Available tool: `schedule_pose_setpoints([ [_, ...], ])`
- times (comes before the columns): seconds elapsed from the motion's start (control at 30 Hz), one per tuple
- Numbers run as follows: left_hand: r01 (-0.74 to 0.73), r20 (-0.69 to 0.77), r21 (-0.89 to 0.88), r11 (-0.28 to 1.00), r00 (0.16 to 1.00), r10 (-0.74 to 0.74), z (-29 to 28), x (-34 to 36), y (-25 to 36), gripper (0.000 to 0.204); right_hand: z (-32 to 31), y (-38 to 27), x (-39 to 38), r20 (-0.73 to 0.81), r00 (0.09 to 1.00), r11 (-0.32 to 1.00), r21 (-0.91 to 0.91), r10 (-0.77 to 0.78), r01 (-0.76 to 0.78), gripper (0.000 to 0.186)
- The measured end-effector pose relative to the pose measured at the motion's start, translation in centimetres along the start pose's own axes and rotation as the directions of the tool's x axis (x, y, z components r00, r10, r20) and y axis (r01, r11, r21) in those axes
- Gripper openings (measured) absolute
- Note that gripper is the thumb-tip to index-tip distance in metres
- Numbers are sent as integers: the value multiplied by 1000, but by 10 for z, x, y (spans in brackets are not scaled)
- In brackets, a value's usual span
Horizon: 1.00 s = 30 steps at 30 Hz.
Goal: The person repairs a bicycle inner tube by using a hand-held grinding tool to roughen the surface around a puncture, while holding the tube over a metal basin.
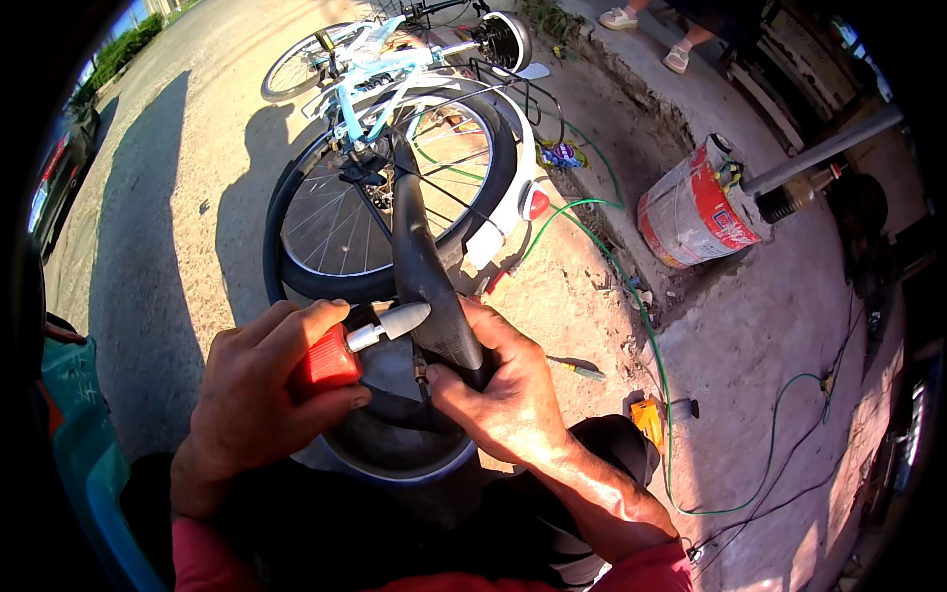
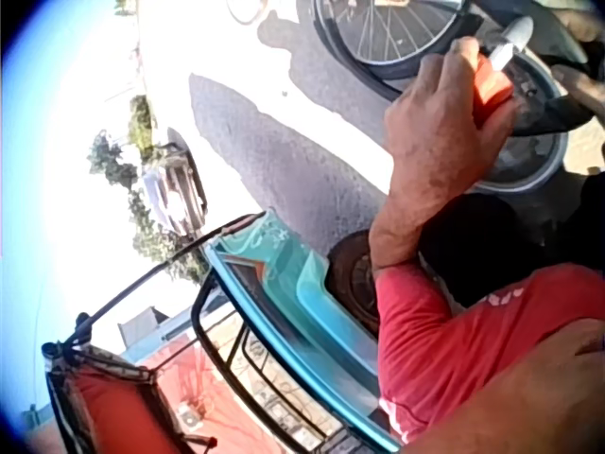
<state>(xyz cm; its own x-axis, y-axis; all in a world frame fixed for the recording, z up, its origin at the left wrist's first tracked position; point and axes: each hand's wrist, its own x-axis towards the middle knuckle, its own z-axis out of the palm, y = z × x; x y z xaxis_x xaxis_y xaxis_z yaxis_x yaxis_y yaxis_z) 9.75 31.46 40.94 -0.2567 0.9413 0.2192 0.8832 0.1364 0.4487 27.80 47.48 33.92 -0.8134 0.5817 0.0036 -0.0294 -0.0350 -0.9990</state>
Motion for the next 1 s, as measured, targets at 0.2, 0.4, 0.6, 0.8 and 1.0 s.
schedule_pose_setpoints([
  [0.2,-18,5,-12,1000,1000,18,-1,4,2,68,2,0,-3,12,1000,998,-61,-15,15,52],
  [0.4,33,-19,15,999,999,-33,-8,-4,-1,67,1,-4,0,-28,1000,1000,-11,-15,15,52],
  [0.6,35,27,24,999,999,-35,-11,-4,0,68,-1,-8,-1,-24,1000,999,42,-2,3,52],
  [0.8,-6,23,13,1000,1000,5,-7,-2,-1,64,-3,-2,0,15,998,997,-46,-57,58,50],
  [1.0,-28,33,17,999,999,27,-6,-1,-3,62,-2,-2,-1,11,999,997,-54,-48,49,51],
])
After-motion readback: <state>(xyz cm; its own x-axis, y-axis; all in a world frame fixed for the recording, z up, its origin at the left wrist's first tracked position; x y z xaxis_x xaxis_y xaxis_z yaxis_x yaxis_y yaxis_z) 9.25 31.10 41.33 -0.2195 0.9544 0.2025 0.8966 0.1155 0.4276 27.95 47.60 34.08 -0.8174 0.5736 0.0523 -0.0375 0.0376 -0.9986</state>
